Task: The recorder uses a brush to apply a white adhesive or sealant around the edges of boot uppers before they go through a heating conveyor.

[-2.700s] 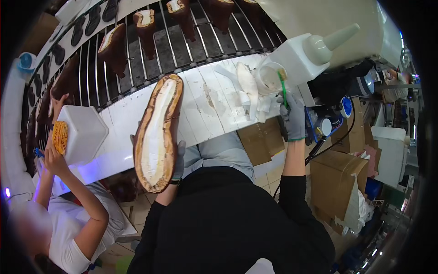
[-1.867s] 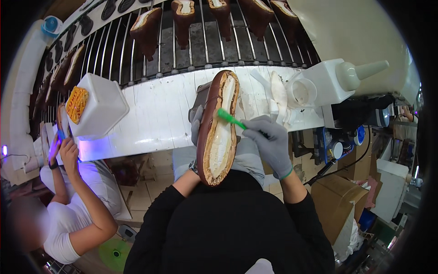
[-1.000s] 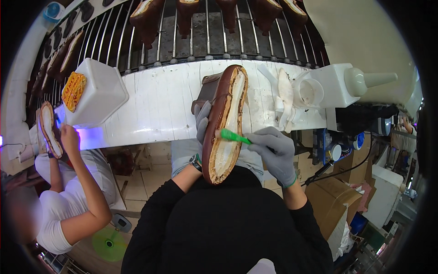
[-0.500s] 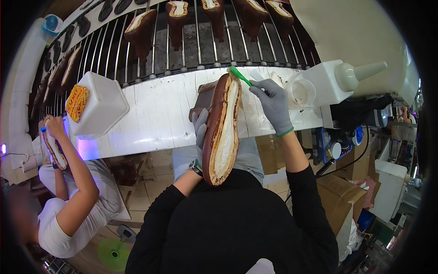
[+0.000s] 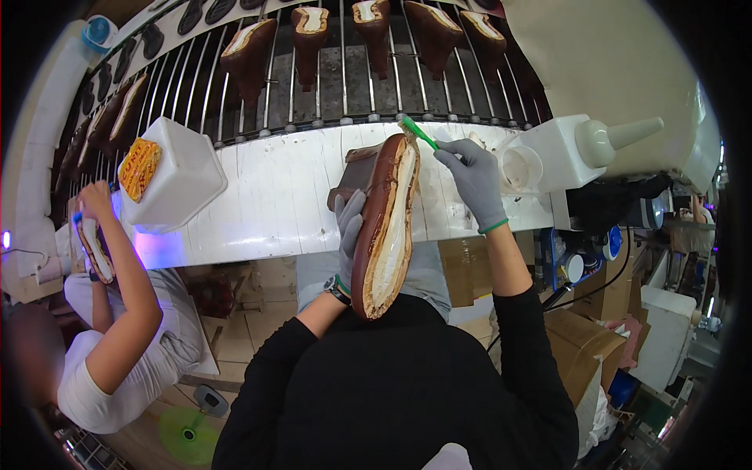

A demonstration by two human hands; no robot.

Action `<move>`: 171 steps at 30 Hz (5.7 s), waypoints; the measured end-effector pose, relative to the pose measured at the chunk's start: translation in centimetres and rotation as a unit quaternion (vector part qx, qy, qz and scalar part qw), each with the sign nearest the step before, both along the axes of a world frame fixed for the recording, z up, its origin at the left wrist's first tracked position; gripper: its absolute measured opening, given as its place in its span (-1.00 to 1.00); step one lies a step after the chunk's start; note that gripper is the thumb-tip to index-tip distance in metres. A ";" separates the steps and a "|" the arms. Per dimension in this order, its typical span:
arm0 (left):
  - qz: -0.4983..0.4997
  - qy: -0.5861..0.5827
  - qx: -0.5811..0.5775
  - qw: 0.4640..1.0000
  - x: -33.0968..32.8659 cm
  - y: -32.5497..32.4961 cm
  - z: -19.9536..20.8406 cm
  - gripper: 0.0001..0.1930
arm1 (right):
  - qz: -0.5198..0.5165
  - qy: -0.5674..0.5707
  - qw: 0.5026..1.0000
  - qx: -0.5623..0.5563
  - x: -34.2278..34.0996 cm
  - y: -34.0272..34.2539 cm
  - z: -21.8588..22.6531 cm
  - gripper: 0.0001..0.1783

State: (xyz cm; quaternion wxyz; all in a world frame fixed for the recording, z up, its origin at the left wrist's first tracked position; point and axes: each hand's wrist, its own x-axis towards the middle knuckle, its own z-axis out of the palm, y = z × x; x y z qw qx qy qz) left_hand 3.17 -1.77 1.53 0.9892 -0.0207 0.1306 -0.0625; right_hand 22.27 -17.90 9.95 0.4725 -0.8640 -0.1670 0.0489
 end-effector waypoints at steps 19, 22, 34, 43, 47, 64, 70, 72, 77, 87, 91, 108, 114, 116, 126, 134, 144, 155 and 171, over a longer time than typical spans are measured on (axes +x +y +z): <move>0.023 0.028 0.056 0.998 0.7 -0.5 1.2 -0.14 | 0.036 0.155 0.983 0.089 -3.4 -1.6 1.8 -0.83; 0.029 0.029 0.064 0.997 0.9 -0.7 1.4 -0.13 | 0.052 0.176 0.978 0.100 -3.3 -1.8 1.7 -0.83; 0.048 0.011 0.104 0.993 0.7 -0.5 1.9 -0.09 | 0.367 -0.090 0.926 -0.024 -10.4 -2.9 9.2 -0.85; 0.034 -0.001 0.263 0.964 0.2 -1.0 1.7 -0.06 | 0.179 0.169 0.966 0.074 -10.2 -3.0 7.5 -0.87; 0.122 -0.063 0.526 0.840 0.7 -1.4 2.4 -0.05 | 0.257 0.085 0.959 0.090 -11.7 -2.5 8.1 -0.87; 0.053 -0.153 0.684 0.711 1.9 1.9 8.0 -0.19 | 0.313 -0.087 0.942 0.085 -10.2 -1.6 11.4 -0.71; 0.026 -0.214 0.718 0.662 2.2 3.3 10.4 -0.16 | 0.243 -0.067 0.962 0.108 -9.0 -2.5 11.6 -0.76; -0.004 -0.229 0.663 0.712 2.6 3.5 10.6 -0.11 | 0.152 0.011 0.979 0.132 -8.9 -2.2 10.9 -0.79; -0.039 -0.259 0.676 0.689 3.9 4.8 12.2 -0.01 | 0.151 0.006 0.978 0.146 -9.2 -1.3 10.8 -0.75; -0.264 -0.304 0.718 0.568 9.5 9.2 16.2 -0.12 | 0.262 -0.370 0.891 -0.002 -3.7 0.4 16.2 -0.70; -0.282 -0.345 0.696 0.563 11.5 9.8 17.2 -0.16 | 0.338 -0.412 0.827 -0.180 -2.3 -0.5 19.0 -0.70; -0.147 -0.256 0.734 0.611 11.8 14.3 10.3 -0.12 | 0.102 -0.140 0.982 -0.068 -0.6 -7.9 15.1 -0.79; -0.063 -0.106 0.670 0.733 7.3 16.1 2.1 -0.30 | -0.141 -0.127 0.939 -0.285 -1.8 -15.8 3.9 -0.80; 0.034 -0.134 0.629 0.765 7.0 14.9 0.6 -0.31 | -0.160 -0.162 0.922 -0.311 -1.4 -16.6 1.7 -0.80; -0.066 -0.032 0.080 0.994 4.1 5.0 0.4 -0.05 | -0.120 -0.133 0.906 -0.384 0.8 -16.6 -0.5 -0.78; -0.052 0.004 0.041 0.998 3.4 3.9 1.6 -0.14 | -0.176 0.263 0.920 0.234 -2.3 -19.3 -2.0 -0.72; -0.111 0.006 0.291 0.950 5.5 0.5 6.8 -0.23 | 0.013 0.148 0.958 0.247 -2.6 -12.7 6.6 -0.81; -0.040 -0.104 0.526 0.843 5.3 0.0 13.7 -0.30 | 0.164 -0.048 0.980 0.102 -4.9 -6.9 12.0 -0.73; -0.016 -0.129 0.699 0.703 4.7 1.0 15.1 -0.27 | 0.203 -0.061 0.971 0.113 2.4 -2.0 14.3 -0.80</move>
